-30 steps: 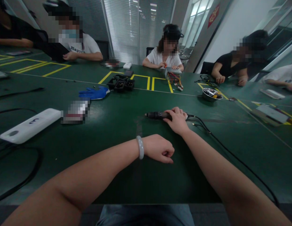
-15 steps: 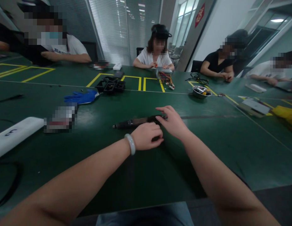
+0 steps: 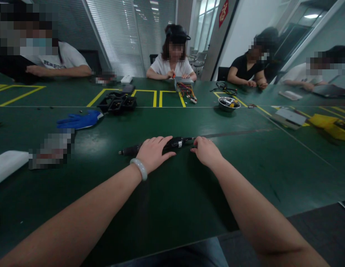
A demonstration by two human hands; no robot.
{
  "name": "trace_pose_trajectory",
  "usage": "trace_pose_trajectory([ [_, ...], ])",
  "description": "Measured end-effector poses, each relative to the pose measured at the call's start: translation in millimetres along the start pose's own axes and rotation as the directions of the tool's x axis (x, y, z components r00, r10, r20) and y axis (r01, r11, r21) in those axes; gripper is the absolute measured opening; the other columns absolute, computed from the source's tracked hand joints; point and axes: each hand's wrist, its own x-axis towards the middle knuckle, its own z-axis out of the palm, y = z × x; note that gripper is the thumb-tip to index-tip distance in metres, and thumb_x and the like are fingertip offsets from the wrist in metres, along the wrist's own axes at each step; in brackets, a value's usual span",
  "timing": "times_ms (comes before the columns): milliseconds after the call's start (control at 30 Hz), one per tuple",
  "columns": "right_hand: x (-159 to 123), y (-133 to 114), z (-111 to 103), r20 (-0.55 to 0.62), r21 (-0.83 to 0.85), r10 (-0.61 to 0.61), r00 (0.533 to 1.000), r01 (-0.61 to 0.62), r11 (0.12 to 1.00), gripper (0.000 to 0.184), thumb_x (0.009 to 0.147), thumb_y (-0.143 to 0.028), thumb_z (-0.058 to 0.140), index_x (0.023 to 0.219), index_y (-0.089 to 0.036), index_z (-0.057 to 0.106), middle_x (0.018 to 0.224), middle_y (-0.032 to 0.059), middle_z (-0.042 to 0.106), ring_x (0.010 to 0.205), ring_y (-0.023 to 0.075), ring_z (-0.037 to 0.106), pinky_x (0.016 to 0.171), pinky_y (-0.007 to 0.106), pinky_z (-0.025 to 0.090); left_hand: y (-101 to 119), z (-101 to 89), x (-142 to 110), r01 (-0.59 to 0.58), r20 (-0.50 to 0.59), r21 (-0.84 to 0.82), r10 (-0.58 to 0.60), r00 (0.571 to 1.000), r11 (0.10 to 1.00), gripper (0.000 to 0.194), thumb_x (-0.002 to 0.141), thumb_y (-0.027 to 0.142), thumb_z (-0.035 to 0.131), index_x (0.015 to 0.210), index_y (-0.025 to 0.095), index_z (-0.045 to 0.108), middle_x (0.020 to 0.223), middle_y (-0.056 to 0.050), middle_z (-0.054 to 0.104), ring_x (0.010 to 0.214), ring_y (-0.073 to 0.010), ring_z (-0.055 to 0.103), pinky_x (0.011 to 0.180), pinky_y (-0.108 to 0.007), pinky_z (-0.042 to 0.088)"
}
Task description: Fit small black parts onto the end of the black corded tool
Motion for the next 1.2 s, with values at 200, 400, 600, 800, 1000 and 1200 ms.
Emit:
trace_pose_trajectory([
  [200,-1,-2,2,0.076,0.044,-0.045,0.996,0.042,0.998,0.009,0.084,-0.030,0.063,0.083,-0.021,0.064,0.088,0.0061,0.064,0.081,0.0212,0.058,0.070,0.033,0.043,-6,-5.9,-5,0.080,0.040,0.096,-0.084,0.996,0.992,0.072,0.077,0.081,0.034,0.103,0.018,0.060,0.093,-0.011,0.061,0.085,-0.0260,0.056,0.074,-0.037,0.040],
  [400,7,-2,11,-0.086,0.081,-0.097,0.992,0.104,0.991,0.009,0.088,-0.028,0.056,0.087,-0.020,0.061,0.094,0.0059,0.062,0.082,0.0192,0.057,0.071,0.032,0.043,-19,-11.8,-5,0.004,0.154,0.105,-0.020,0.988,0.995,0.064,0.079,0.076,0.039,0.101,0.020,0.061,0.089,-0.008,0.059,0.081,-0.0222,0.054,0.070,-0.032,0.040],
  [600,16,3,8,-0.348,0.298,-0.080,0.934,0.192,0.935,0.009,0.092,-0.027,0.047,0.092,-0.020,0.053,0.099,0.0055,0.058,0.081,0.0161,0.057,0.074,0.030,0.043,-29,-23.9,-2,-0.172,0.169,0.045,0.162,0.972,0.984,0.053,0.080,0.068,0.048,0.096,0.021,0.065,0.098,-0.008,0.056,0.086,-0.0210,0.052,0.076,-0.032,0.041],
  [800,-3,-9,-16,-0.390,0.372,-0.211,0.896,0.363,0.854,0.008,0.090,-0.029,0.051,0.090,-0.022,0.053,0.094,0.0031,0.060,0.085,0.0164,0.057,0.078,0.029,0.043,-43,-41.7,-2,-0.283,0.384,-0.172,0.328,0.863,0.944,0.049,0.076,0.065,0.056,0.103,0.025,0.067,0.094,-0.004,0.059,0.086,-0.0185,0.054,0.077,-0.029,0.042],
  [1000,-7,-16,-25,-0.294,0.412,-0.173,0.940,0.288,0.865,0.010,0.090,-0.031,0.052,0.095,-0.024,0.057,0.089,0.0003,0.063,0.079,0.0156,0.057,0.069,0.029,0.040,-44,-45.0,0,-0.198,0.347,-0.137,0.234,0.908,0.971,0.050,0.084,0.057,0.051,0.120,0.024,0.059,0.109,-0.006,0.062,0.098,-0.0207,0.057,0.087,-0.031,0.043],
  [1200,-5,-22,-13,0.007,0.473,-0.208,0.978,0.180,0.862,0.013,0.088,-0.032,0.055,0.090,-0.022,0.063,0.078,-0.0011,0.063,0.069,0.0129,0.054,0.060,0.025,0.036,-8,-22.3,-4,-0.246,0.074,-0.098,0.254,0.964,0.964,0.048,0.086,0.036,0.052,0.132,0.023,0.049,0.127,-0.007,0.056,0.114,-0.0223,0.053,0.099,-0.038,0.041],
])
